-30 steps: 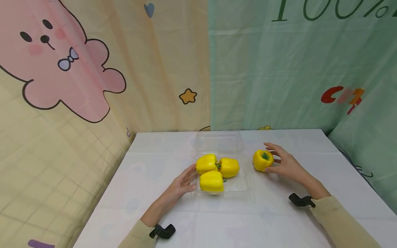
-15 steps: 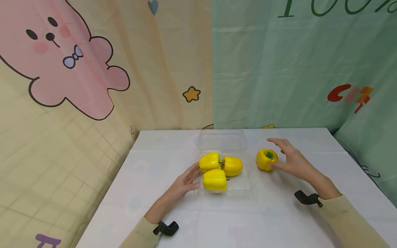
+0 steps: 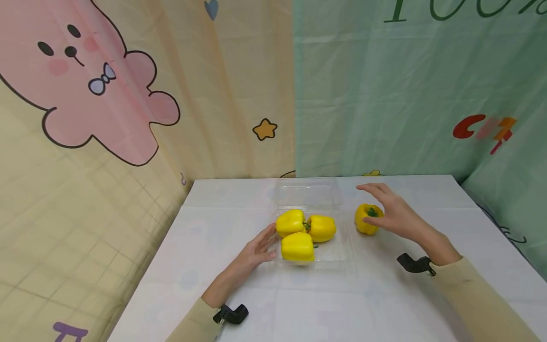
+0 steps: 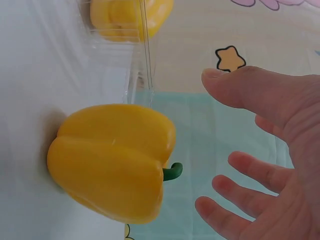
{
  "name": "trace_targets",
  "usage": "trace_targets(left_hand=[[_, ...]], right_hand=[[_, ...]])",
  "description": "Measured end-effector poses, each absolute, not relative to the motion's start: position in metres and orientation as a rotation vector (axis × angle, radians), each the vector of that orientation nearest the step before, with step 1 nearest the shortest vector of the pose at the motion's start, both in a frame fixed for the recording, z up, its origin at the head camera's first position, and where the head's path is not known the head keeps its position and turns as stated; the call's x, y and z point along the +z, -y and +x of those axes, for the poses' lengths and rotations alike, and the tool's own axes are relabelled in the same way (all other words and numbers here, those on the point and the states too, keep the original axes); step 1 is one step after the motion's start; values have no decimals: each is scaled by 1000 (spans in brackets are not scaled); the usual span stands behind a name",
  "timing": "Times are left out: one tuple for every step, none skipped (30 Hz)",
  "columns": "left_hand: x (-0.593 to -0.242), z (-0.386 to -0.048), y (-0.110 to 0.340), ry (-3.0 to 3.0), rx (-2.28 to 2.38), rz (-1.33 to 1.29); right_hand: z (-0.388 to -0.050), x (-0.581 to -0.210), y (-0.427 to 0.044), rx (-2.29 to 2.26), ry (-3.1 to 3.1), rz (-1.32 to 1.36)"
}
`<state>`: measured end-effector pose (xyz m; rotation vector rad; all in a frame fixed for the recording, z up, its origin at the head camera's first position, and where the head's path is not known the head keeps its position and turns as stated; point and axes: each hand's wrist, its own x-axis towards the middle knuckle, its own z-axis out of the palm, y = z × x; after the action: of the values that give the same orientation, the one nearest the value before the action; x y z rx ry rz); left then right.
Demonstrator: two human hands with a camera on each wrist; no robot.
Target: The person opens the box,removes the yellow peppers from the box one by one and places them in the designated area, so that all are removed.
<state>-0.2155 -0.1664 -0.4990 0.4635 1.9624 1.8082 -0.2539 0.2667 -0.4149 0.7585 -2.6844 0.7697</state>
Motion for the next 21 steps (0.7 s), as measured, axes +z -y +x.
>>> trace_targets(left_hand=[[-499,-215,166,-1963,1810,464],[-499,-215,166,-1965,1807,464],[-499,-215,166,-1967,1806,463],[-499,-215,166,-1969,1806,462],[-499,-215,166,-1969,1807,464],[-499,-215,166,-1968,1809,465],[-499,-216,166,-1966,1810,466],[-499,-216,166,-1966,1810,466],[-500,-216,166,-1965,1812,468],[-500,-216,165,-1964,1812,468],[-500,-217,165,-1964,1812,466],[-500,-216,165,-1963,1812,465],[-499,-216,165,-1963,1812,463],[-499,-216,165,-1965,1811,462],[-499,-216,165,-1965,1810,462],[-498,-215,165,-1963,1811,460],[-498,-215,165,-1962,1812,459],[-497,-215,165,-1961,1813,458],[-497,-215,165,-1963,1812,458],[-497,-214,165,-1963,1812,459],[-497,-214,165,-1961,1813,460]], right_hand=[[-254,-414,-265,771,2686,768],[-254,-414,-263,771,2690,774],[-255,-414,-261,770,2694,780],[-255,-413,-259,766,2699,784],[-255,-413,-257,767,2703,790],[-256,-413,-255,767,2711,792],[-256,-413,-253,772,2714,796],[-257,-413,-252,774,2716,799],[-258,-413,-250,773,2715,803],[-259,-413,-248,769,2712,811],[-259,-413,-246,776,2711,816],[-260,-413,-245,782,2707,823],[-260,-413,-243,787,2702,833],[-260,-413,-241,787,2698,841],[-261,-413,-240,789,2696,849],[-261,-413,-238,793,2695,856],[-261,-414,-236,801,2696,860],[-261,-414,-235,801,2697,866],[-261,-414,-233,799,2700,869],[-261,-414,-231,800,2701,874],[-261,-415,-229,803,2700,880]])
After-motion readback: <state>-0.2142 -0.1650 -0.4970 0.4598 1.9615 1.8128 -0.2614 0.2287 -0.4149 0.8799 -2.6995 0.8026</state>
